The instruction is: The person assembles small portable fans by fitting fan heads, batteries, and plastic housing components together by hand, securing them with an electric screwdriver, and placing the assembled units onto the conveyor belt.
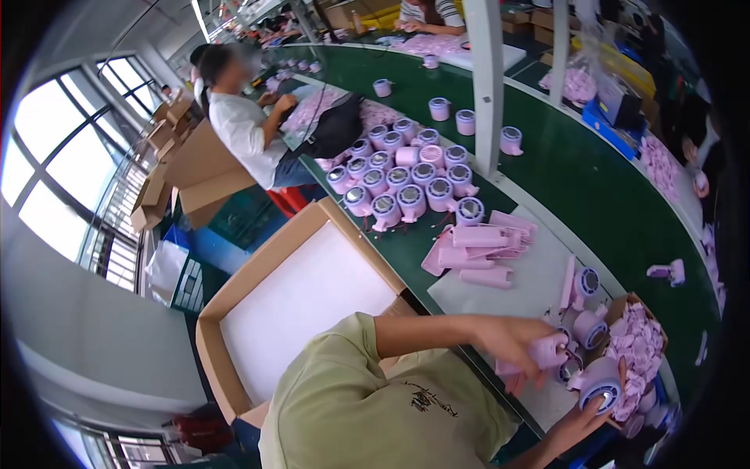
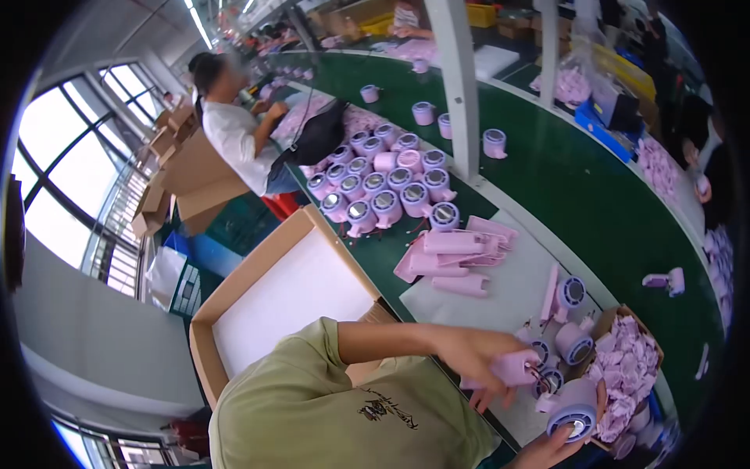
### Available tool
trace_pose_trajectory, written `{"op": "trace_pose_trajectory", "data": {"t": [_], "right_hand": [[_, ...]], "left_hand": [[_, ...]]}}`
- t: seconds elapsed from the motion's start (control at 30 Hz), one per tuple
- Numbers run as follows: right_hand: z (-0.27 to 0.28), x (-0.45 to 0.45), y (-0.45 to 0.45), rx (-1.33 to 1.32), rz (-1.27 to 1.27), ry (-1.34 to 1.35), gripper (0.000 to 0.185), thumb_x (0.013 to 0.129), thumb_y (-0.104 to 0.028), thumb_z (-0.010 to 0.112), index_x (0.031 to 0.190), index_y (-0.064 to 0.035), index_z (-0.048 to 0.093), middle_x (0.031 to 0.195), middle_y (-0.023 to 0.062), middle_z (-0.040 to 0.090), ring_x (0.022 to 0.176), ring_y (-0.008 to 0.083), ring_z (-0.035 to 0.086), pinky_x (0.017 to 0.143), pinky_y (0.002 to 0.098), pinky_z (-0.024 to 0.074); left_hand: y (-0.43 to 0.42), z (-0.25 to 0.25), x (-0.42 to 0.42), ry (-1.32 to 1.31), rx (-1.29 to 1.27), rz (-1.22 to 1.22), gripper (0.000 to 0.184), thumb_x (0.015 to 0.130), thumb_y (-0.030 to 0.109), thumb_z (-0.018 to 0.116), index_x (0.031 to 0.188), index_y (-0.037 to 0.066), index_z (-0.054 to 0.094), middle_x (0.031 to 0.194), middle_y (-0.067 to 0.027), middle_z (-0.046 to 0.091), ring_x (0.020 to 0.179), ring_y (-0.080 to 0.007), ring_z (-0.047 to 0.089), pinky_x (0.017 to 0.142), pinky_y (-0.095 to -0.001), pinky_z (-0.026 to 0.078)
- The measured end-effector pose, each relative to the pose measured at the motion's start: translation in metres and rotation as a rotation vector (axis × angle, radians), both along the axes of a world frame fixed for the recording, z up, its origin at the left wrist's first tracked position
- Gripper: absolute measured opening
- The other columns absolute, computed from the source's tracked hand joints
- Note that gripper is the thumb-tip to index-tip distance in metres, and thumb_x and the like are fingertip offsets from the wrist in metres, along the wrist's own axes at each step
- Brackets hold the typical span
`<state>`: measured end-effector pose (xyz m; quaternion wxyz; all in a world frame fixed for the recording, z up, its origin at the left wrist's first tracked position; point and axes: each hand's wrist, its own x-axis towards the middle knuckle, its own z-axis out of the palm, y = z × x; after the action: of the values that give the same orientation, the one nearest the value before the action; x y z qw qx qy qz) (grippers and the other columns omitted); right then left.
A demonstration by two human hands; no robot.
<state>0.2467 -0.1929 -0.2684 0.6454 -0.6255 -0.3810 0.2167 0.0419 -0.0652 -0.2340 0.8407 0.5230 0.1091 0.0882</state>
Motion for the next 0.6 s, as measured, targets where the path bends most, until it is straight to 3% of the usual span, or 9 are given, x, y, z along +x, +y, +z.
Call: {"op": "trace_pose_trajectory", "data": {"t": [0.07, 0.1, 0.2, 0.27, 0.33, 0.4, 0.47, 0.57, 0.6], "right_hand": [[0.002, -0.006, 0.006, -0.020, 0.106, -0.037, 0.048, 0.095, -0.026, 0.048, 0.131, 0.0058, 0.046, 0.135, 0.0167, 0.048, 0.123, 0.0281, 0.045, 0.103, 0.0364, 0.0326], [0.014, -0.006, 0.012, -0.055, 0.250, -0.261, 0.050, 0.095, -0.030, 0.050, 0.131, 0.0053, 0.046, 0.134, 0.0170, 0.049, 0.123, 0.0280, 0.046, 0.104, 0.0365, 0.0321], [0.026, -0.016, 0.020, -0.098, 0.406, -0.137, 0.065, 0.087, -0.042, 0.060, 0.128, 0.0071, 0.048, 0.130, 0.0159, 0.050, 0.114, 0.0236, 0.050, 0.096, 0.0344, 0.0410], [0.028, -0.011, 0.010, -0.188, 0.488, 0.004, 0.055, 0.092, -0.040, 0.055, 0.126, 0.0041, 0.051, 0.127, 0.0143, 0.054, 0.116, 0.0229, 0.050, 0.099, 0.0345, 0.0366], [0.036, -0.003, 0.010, -0.244, 0.544, 0.011, 0.059, 0.083, -0.033, 0.069, 0.127, 0.0022, 0.052, 0.116, 0.0142, 0.058, 0.100, 0.0214, 0.057, 0.087, 0.0332, 0.0452], [0.051, 0.003, 0.009, -0.312, 0.620, -0.007, 0.056, 0.080, -0.025, 0.073, 0.128, -0.0013, 0.054, 0.110, 0.0142, 0.061, 0.095, 0.0219, 0.059, 0.086, 0.0324, 0.0457], [0.054, 0.008, 0.006, -0.149, 0.507, -0.280, 0.054, 0.080, -0.019, 0.073, 0.128, -0.0033, 0.055, 0.110, 0.0146, 0.061, 0.091, 0.0228, 0.059, 0.081, 0.0316, 0.0472], [0.055, 0.024, -0.007, -0.070, 0.274, -0.287, 0.049, 0.081, -0.013, 0.072, 0.126, -0.0031, 0.057, 0.108, 0.0125, 0.063, 0.084, 0.0224, 0.059, 0.072, 0.0314, 0.0474], [0.055, 0.030, -0.011, -0.085, 0.140, -0.324, 0.040, 0.081, -0.010, 0.071, 0.119, -0.0024, 0.061, 0.102, 0.0117, 0.064, 0.081, 0.0219, 0.059, 0.072, 0.0315, 0.0480]], "left_hand": [[-0.023, -0.007, 0.003, -0.011, -0.009, 0.010, 0.041, 0.086, 0.014, 0.065, 0.118, -0.001, 0.045, 0.087, -0.0109, 0.069, 0.059, -0.0168, 0.067, 0.049, -0.0269, 0.053], [-0.027, -0.008, 0.004, -0.017, -0.015, 0.003, 0.039, 0.087, 0.016, 0.065, 0.118, -0.001, 0.046, 0.086, -0.0101, 0.069, 0.060, -0.0163, 0.067, 0.049, -0.0267, 0.053], [-0.038, 0.002, 0.001, 0.040, -0.017, 0.050, 0.029, 0.093, 0.021, 0.060, 0.111, 0.000, 0.052, 0.086, -0.0093, 0.069, 0.058, -0.0141, 0.065, 0.047, -0.0251, 0.050], [-0.037, 0.001, 0.001, 0.125, -0.152, -0.013, 0.026, 0.098, 0.023, 0.054, 0.108, -0.001, 0.057, 0.087, -0.0089, 0.069, 0.058, -0.0127, 0.063, 0.046, -0.0244, 0.048], [-0.043, -0.001, 0.004, 0.098, 0.042, 0.053, 0.028, 0.100, 0.026, 0.051, 0.103, 0.000, 0.060, 0.083, -0.0072, 0.069, 0.055, -0.0122, 0.061, 0.045, -0.0252, 0.047], [-0.046, -0.006, 0.010, 0.120, 0.110, 0.027, 0.027, 0.101, 0.024, 0.048, 0.109, 0.001, 0.059, 0.085, -0.0056, 0.068, 0.057, -0.0105, 0.061, 0.047, -0.0246, 0.046], [-0.050, -0.011, 0.014, 0.101, 0.063, 0.039, 0.035, 0.100, 0.028, 0.050, 0.119, 0.000, 0.057, 0.090, -0.0084, 0.068, 0.060, -0.0101, 0.058, 0.051, -0.0240, 0.045], [-0.044, -0.017, 0.017, -0.088, -0.145, -0.025, 0.058, 0.095, 0.038, 0.057, 0.136, -0.001, 0.046, 0.091, -0.0104, 0.064, 0.060, -0.0113, 0.052, 0.055, -0.0255, 0.042], [-0.042, -0.019, 0.022, -0.199, -0.216, -0.055, 0.064, 0.095, 0.043, 0.054, 0.139, -0.001, 0.041, 0.090, -0.0104, 0.062, 0.059, -0.0117, 0.050, 0.055, -0.0261, 0.041]]}}
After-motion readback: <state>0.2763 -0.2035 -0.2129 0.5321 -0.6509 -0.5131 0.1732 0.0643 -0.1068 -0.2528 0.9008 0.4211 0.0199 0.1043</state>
